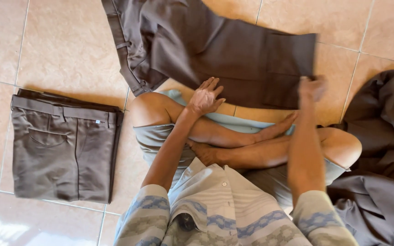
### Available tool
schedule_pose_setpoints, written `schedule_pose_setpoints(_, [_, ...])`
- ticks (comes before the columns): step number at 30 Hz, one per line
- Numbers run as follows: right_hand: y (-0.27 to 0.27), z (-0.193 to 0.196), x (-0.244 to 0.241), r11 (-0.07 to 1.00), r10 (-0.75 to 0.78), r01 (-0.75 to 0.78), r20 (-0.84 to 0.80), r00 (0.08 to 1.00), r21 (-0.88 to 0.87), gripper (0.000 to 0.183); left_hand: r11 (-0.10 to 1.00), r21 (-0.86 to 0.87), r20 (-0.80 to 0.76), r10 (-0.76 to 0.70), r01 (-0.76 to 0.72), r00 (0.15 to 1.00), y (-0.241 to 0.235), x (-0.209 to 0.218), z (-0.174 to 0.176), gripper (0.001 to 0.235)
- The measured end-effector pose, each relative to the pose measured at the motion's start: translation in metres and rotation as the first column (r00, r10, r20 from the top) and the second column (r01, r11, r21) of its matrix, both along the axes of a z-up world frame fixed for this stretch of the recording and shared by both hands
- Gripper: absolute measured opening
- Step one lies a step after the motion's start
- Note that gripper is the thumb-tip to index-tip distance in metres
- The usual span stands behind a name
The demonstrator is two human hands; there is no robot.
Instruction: The person folds a pair of brown trousers by hand on a tiled floor. They smooth the fabric, fold the legs together, and then fold the garment into a compact rectangle. The folded trousers are placed on a stack to the left.
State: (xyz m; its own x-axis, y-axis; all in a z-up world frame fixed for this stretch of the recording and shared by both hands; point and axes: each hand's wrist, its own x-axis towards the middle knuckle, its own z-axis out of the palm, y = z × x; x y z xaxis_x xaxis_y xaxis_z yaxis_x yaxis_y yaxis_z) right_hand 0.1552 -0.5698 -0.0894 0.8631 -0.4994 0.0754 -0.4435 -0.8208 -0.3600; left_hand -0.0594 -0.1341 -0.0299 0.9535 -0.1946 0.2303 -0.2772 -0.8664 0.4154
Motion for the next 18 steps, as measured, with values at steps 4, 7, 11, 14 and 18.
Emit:
schedule_pose_setpoints(4, [-0.027,0.104,-0.021,0.953,-0.271,0.243,-0.155,0.950,-0.180,0.060,0.991,0.003,0.284,-0.130,0.135,0.950,0.003,-0.005,0.061,0.045])
schedule_pose_setpoints(7, [0.000,0.130,-0.032,0.955,-0.257,0.221,-0.183,0.949,-0.197,0.084,0.990,-0.009,0.393,-0.126,0.141,0.911,0.002,-0.001,0.082,0.030])
schedule_pose_setpoints(11, [0.072,0.116,-0.063,0.932,0.217,-0.278,-0.256,0.942,-0.233,0.061,0.946,0.015,0.192,0.317,-0.325,0.929,0.006,0.001,0.033,0.025])
schedule_pose_setpoints(14, [0.119,0.130,-0.091,0.847,0.480,-0.530,-0.367,0.797,-0.042,0.070,0.724,-0.077,-0.206,0.661,-0.685,0.722,0.040,0.014,-0.079,0.026])
schedule_pose_setpoints(18, [0.148,0.158,-0.107,0.806,0.554,-0.584,-0.470,0.687,0.096,0.083,-0.357,-0.661,-0.734,0.491,-0.660,0.469,0.059,0.015,-0.058,0.037])
